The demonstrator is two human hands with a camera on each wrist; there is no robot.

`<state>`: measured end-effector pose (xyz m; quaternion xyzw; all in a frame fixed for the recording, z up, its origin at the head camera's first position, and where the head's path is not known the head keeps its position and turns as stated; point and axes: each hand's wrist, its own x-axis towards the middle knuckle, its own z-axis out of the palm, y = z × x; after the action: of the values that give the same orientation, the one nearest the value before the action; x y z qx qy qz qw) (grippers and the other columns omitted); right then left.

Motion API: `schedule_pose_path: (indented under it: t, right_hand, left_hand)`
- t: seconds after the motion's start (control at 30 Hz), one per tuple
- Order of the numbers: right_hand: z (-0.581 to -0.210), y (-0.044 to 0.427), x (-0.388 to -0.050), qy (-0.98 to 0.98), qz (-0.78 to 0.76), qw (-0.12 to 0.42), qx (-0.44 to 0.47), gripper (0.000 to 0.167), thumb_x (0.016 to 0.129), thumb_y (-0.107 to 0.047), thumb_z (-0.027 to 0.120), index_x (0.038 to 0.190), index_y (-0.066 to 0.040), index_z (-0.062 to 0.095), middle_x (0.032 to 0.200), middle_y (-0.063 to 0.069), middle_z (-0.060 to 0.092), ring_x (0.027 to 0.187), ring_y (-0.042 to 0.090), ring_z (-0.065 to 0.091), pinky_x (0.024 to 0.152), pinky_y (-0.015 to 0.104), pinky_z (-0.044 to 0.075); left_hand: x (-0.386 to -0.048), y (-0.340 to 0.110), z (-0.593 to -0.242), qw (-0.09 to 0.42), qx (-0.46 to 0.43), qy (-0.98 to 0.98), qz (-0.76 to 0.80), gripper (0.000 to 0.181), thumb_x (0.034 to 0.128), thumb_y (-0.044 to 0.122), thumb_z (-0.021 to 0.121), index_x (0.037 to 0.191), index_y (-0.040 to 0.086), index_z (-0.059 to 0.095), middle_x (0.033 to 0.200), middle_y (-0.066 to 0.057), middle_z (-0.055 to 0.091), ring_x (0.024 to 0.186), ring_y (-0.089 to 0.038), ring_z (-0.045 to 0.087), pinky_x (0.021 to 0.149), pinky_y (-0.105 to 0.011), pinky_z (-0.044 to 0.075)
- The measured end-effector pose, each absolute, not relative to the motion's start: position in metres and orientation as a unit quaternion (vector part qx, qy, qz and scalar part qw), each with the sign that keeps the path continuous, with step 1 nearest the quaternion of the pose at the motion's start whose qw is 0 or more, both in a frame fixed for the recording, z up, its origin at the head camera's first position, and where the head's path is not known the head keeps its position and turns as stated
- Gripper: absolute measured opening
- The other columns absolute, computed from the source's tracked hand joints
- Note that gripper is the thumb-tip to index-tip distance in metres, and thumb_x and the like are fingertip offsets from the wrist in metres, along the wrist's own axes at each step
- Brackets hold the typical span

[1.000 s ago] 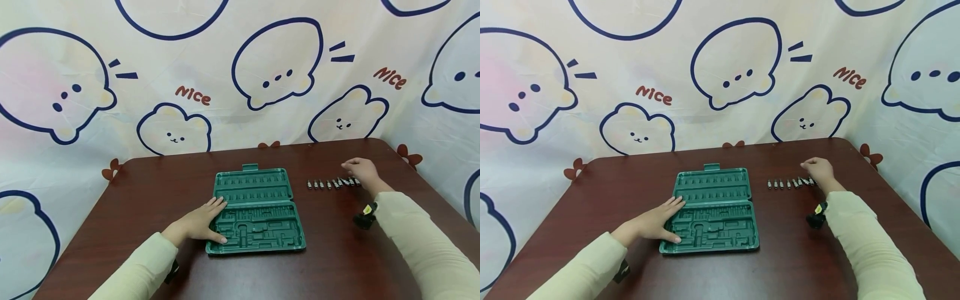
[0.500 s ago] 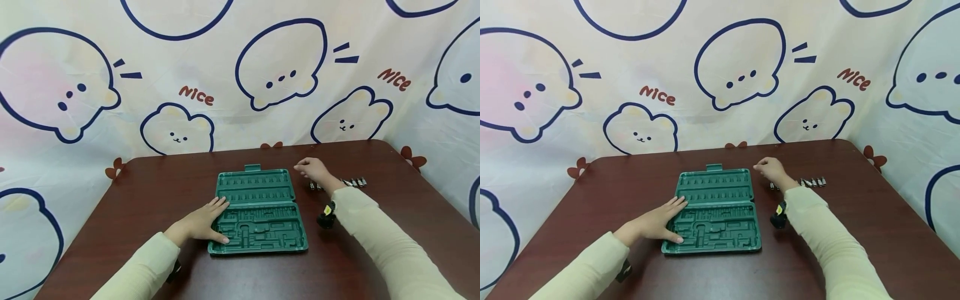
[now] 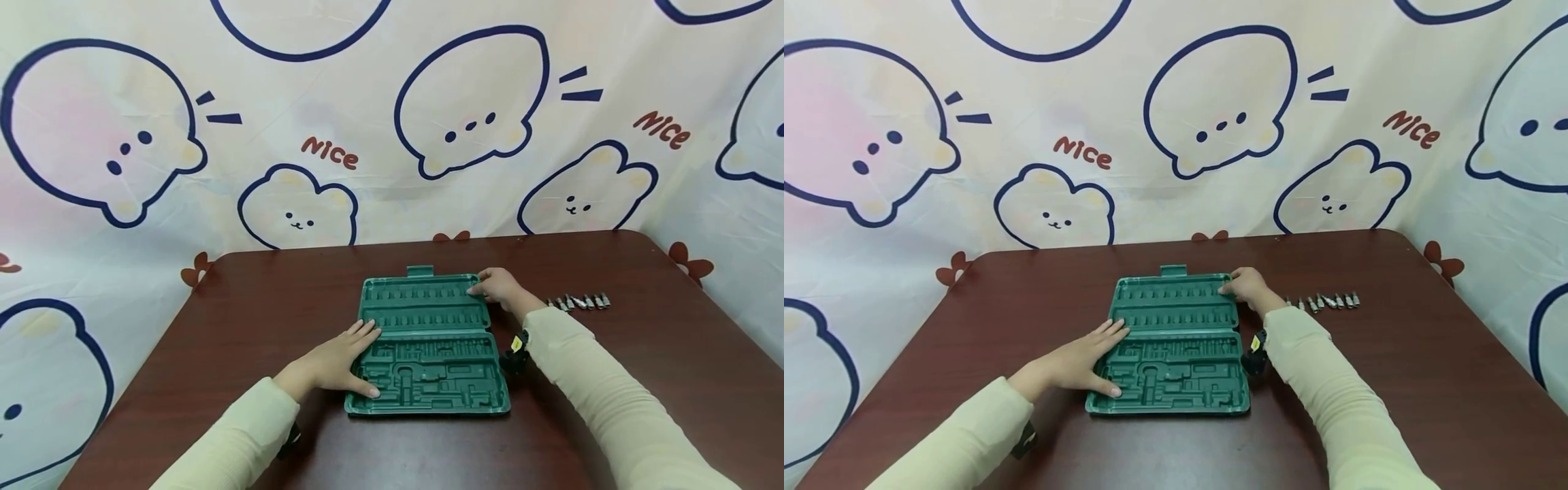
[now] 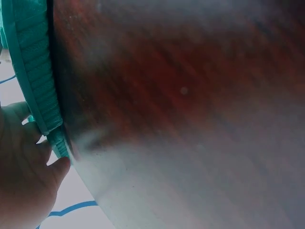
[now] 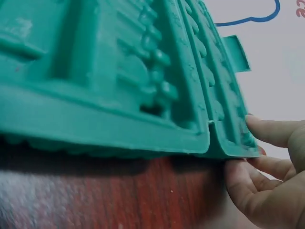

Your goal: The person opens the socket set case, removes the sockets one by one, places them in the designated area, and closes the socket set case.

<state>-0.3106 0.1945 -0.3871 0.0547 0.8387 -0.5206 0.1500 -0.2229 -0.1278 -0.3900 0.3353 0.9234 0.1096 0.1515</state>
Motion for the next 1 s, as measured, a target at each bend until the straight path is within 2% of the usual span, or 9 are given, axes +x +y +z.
schedule_pose_path:
  t: [0.07,0.13,0.23,0.33,0.5,0.63,0.77,0.9,1.0]
  right_hand:
    - [-0.387,0.194,-0.311,0.835,-0.525,0.154,0.058,0.06,0.083,-0.01,0.058,0.132,0.005,0.027,0.134,0.023,0.025,0.111,0.037,0.038,0.087,0.043,0.036]
    - [-0.387,0.194,-0.31,0.833,-0.53,0.15,0.058,0.06,0.082,-0.009,0.059,0.132,0.002,0.028,0.132,0.022,0.027,0.104,0.036,0.041,0.083,0.041,0.038]
    - [-0.385,0.194,-0.309,0.831,-0.539,0.129,0.042,0.055,0.082,-0.007,0.059,0.129,0.0,0.032,0.12,0.019,0.034,0.085,0.028,0.043,0.07,0.035,0.039]
    - [-0.382,0.194,-0.308,0.829,-0.55,0.098,0.017,0.047,0.081,-0.004,0.058,0.122,0.0,0.035,0.105,0.015,0.038,0.075,0.023,0.04,0.062,0.031,0.037]
    - [-0.376,0.193,-0.303,0.845,-0.532,0.037,-0.036,0.045,0.081,-0.001,0.058,0.119,-0.001,0.035,0.1,0.014,0.039,0.083,0.025,0.042,0.065,0.032,0.041]
    - [-0.369,0.193,-0.294,0.864,-0.498,-0.012,-0.071,0.047,0.081,-0.003,0.059,0.121,-0.002,0.034,0.099,0.013,0.035,0.083,0.025,0.035,0.064,0.034,0.037]
    - [-0.363,0.193,-0.28,0.88,-0.463,-0.053,-0.093,0.047,0.081,-0.007,0.06,0.119,-0.005,0.034,0.103,0.013,0.038,0.087,0.026,0.038,0.067,0.036,0.037]
    - [-0.361,0.193,-0.265,0.882,-0.445,-0.094,-0.124,0.044,0.08,-0.008,0.061,0.116,-0.007,0.036,0.106,0.013,0.043,0.09,0.027,0.045,0.071,0.04,0.041]
    - [-0.362,0.194,-0.255,0.876,-0.436,-0.131,-0.16,0.042,0.079,-0.006,0.062,0.113,-0.006,0.037,0.103,0.012,0.046,0.09,0.026,0.048,0.072,0.04,0.043]
  left_hand:
    - [-0.223,-0.128,-0.39,0.15,0.335,0.924,0.108,0.102,0.0628,0.065,0.057,0.14,0.014,0.014,0.144,-0.005,0.006,0.129,-0.023,0.001,0.095,-0.045,0.024]
    - [-0.222,-0.127,-0.39,0.149,0.335,0.924,0.107,0.102,0.0629,0.066,0.057,0.14,0.014,0.014,0.144,-0.005,0.005,0.129,-0.023,0.0,0.095,-0.045,0.025]
    - [-0.22,-0.127,-0.389,0.152,0.334,0.923,0.112,0.102,0.0634,0.066,0.056,0.14,0.013,0.013,0.144,-0.006,0.003,0.129,-0.023,-0.002,0.094,-0.045,0.026]
    - [-0.218,-0.128,-0.388,0.151,0.334,0.923,0.118,0.102,0.0641,0.066,0.056,0.14,0.013,0.012,0.144,-0.006,0.001,0.129,-0.023,-0.004,0.094,-0.046,0.027]
    - [-0.218,-0.133,-0.384,0.119,0.339,0.922,0.145,0.099,0.0668,0.06,0.059,0.14,0.012,0.013,0.144,-0.006,-0.001,0.129,-0.023,-0.006,0.093,-0.047,0.026]
    - [-0.223,-0.135,-0.373,0.06,0.336,0.922,0.184,0.093,0.0719,0.051,0.062,0.14,0.009,0.013,0.144,-0.007,-0.001,0.129,-0.025,-0.005,0.094,-0.048,0.024]
    - [-0.226,-0.135,-0.357,0.004,0.318,0.921,0.224,0.089,0.0755,0.046,0.061,0.14,0.009,0.011,0.144,-0.005,-0.004,0.129,-0.025,-0.005,0.094,-0.049,0.023]
    - [-0.227,-0.134,-0.342,-0.032,0.289,0.918,0.271,0.087,0.078,0.046,0.057,0.14,0.015,0.006,0.144,0.001,-0.007,0.129,-0.02,-0.006,0.095,-0.051,0.02]
    - [-0.228,-0.132,-0.334,-0.037,0.274,0.91,0.31,0.082,0.0806,0.047,0.053,0.14,0.02,0.003,0.144,0.003,-0.004,0.129,-0.018,-0.001,0.096,-0.05,0.018]
